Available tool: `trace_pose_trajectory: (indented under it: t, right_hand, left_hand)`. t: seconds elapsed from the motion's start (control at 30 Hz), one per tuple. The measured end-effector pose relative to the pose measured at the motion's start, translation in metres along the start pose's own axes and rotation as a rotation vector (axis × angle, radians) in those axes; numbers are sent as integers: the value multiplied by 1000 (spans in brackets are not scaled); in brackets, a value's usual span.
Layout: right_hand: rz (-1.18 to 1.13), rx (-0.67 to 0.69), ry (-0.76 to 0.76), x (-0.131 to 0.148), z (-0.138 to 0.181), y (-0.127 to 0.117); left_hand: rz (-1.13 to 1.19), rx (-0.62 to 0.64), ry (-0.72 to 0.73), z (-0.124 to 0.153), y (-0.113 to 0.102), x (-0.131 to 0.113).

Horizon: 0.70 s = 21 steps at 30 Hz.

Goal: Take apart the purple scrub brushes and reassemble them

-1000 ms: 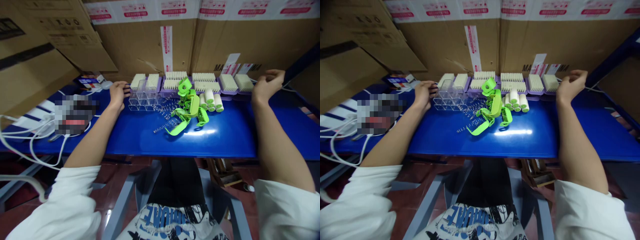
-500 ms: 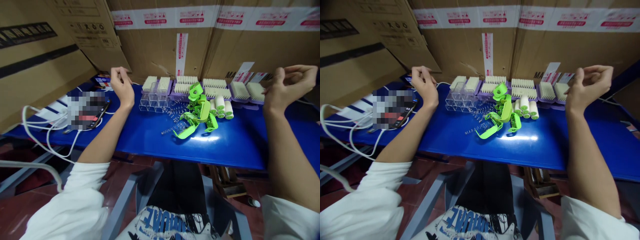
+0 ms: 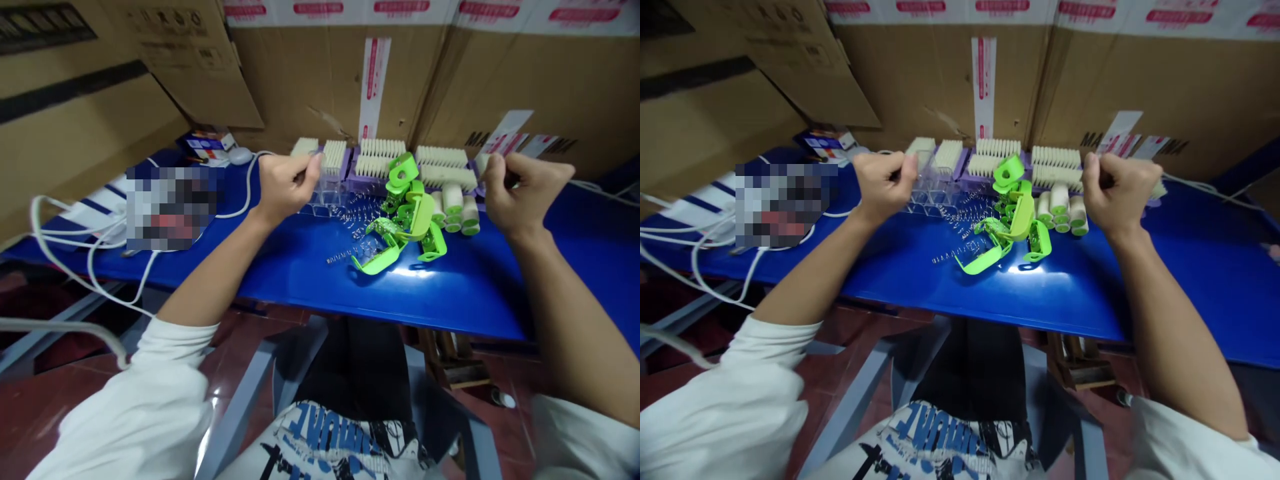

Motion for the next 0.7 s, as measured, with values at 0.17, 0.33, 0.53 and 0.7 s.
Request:
trace_pose_trajectory:
  t: [0.17, 0.33, 0.53, 0.7]
  right_hand:
    - [-45, -94, -2, -4, 0, -5]
    - [-55, -52, 34, -2, 2, -3]
    - [-142, -16, 5, 1, 5, 3]
    - [-240, -39, 8, 0, 7, 10]
  left_hand:
    - [-5, -15, 32, -1, -1, 5]
    - [-30, -5, 140, 1, 1, 7]
    - [99, -64, 139, 2, -2, 7]
    - [197, -302, 53, -10, -11, 12]
Point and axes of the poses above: each hand's wrist, its own z-axis away from the middle knuckle, its own y-axis out of the palm, x = y × z, the point moved 3 cm from there along -z, towards the middle knuckle, and after that the axes turned 6 degrees about z, right-handed, at the moved point
